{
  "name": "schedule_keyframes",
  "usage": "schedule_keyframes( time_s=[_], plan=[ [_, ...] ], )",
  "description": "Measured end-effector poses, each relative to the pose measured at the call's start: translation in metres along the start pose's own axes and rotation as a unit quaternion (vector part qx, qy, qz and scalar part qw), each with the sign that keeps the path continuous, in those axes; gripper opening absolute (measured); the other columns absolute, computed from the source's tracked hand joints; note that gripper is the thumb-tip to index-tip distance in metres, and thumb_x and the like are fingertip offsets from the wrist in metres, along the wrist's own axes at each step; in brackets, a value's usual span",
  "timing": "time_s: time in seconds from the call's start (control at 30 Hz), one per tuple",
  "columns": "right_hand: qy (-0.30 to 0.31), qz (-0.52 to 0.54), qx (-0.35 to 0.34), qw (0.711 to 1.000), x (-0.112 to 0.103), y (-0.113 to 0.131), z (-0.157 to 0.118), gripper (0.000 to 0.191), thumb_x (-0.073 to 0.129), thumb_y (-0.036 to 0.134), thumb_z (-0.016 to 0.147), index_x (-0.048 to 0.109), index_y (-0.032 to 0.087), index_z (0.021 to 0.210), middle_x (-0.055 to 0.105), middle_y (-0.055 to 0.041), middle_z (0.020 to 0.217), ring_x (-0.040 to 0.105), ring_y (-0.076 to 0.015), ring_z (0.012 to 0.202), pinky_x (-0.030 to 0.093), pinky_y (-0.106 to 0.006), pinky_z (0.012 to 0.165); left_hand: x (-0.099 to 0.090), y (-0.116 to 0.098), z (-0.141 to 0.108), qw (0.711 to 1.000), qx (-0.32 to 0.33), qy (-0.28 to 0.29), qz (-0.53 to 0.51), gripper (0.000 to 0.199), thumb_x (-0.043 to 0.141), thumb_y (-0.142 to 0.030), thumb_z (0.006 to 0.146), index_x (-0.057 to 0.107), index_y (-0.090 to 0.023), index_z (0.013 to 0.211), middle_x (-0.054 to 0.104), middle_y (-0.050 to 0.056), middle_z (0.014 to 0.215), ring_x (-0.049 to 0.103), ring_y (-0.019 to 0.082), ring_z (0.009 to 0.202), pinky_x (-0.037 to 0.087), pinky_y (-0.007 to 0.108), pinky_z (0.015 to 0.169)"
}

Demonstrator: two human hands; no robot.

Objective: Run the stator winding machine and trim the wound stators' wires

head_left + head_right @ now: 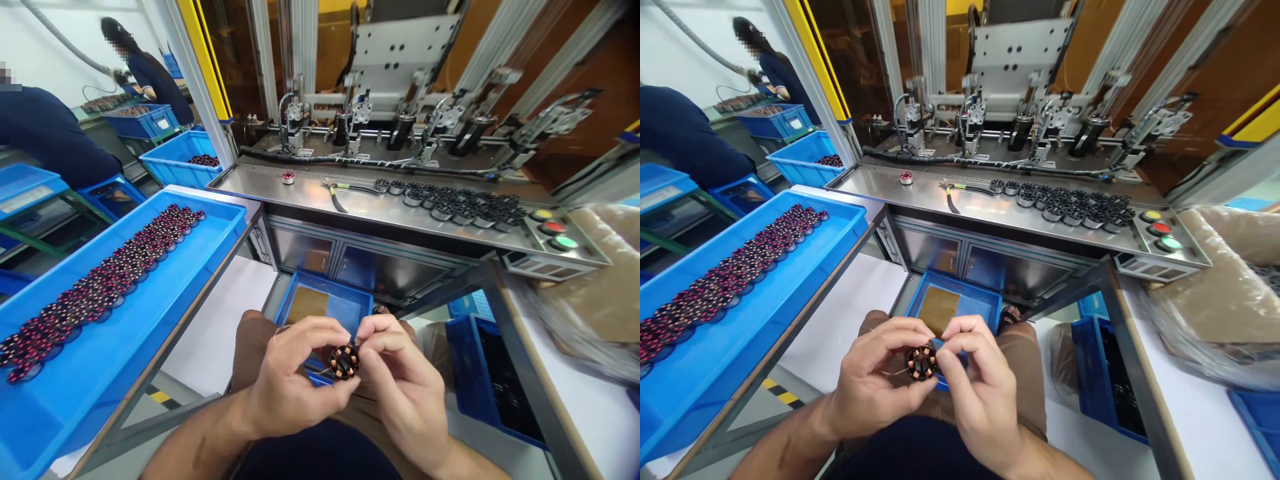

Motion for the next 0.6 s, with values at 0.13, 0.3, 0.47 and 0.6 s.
schedule_keyframes(
  time_s=[0.13, 0.3, 0.47, 0.6],
  plan=[
    [-0.042, 0.055, 0.095, 0.993, 0.0, -0.016, 0.0, 0.019, 0.058, 0.029, 0.098, 0.057, 0.021, 0.081, 0.051, -0.0017, 0.082, 0.051, -0.0146, 0.078, 0.043, -0.028, 0.072, -0.001, 0.006, 0.0, 0.999, -0.015, 0.003, -0.042, 0.049, 0.083, -0.008, 0.066, 0.068, -0.02, 0.111, 0.073, 0.009, 0.104, 0.072, 0.019, 0.094, 0.06, 0.027, 0.083],
    [-0.011, 0.125, 0.06, 0.99, 0.004, -0.018, -0.01, 0.017, 0.067, 0.039, 0.092, 0.063, 0.024, 0.1, 0.055, -0.0037, 0.091, 0.054, -0.0168, 0.086, 0.049, -0.028, 0.077, -0.005, 0.017, -0.002, 0.989, -0.075, -0.021, -0.124, 0.052, 0.086, -0.008, 0.065, 0.07, -0.021, 0.113, 0.073, 0.01, 0.106, 0.072, 0.02, 0.095, 0.061, 0.026, 0.077],
    [0.031, 0.059, 0.016, 0.998, 0.002, -0.009, -0.012, 0.004, 0.064, 0.026, 0.093, 0.066, 0.024, 0.092, 0.06, -0.0035, 0.085, 0.059, -0.0157, 0.083, 0.05, -0.026, 0.072, -0.003, 0.023, -0.003, 0.98, -0.107, -0.013, -0.166, 0.054, 0.086, -0.006, 0.065, 0.071, -0.024, 0.114, 0.072, 0.007, 0.108, 0.071, 0.018, 0.097, 0.06, 0.024, 0.081],
    [0.01, 0.012, -0.019, 1.0, -0.001, -0.002, -0.01, 0.012, 0.059, 0.016, 0.095, 0.064, 0.022, 0.086, 0.06, -0.0019, 0.08, 0.06, -0.0136, 0.079, 0.049, -0.023, 0.068, -0.002, 0.022, -0.002, 0.978, -0.116, -0.004, -0.171, 0.056, 0.086, -0.005, 0.063, 0.072, -0.026, 0.113, 0.072, 0.006, 0.106, 0.071, 0.017, 0.095, 0.059, 0.023, 0.082]
  ],
)
Point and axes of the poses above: each hand's wrist, its own z-axis towards the middle knuckle, its own x-axis out of the palm, y = z × x, the point moved 5 cm from there along z, towards the middle knuckle
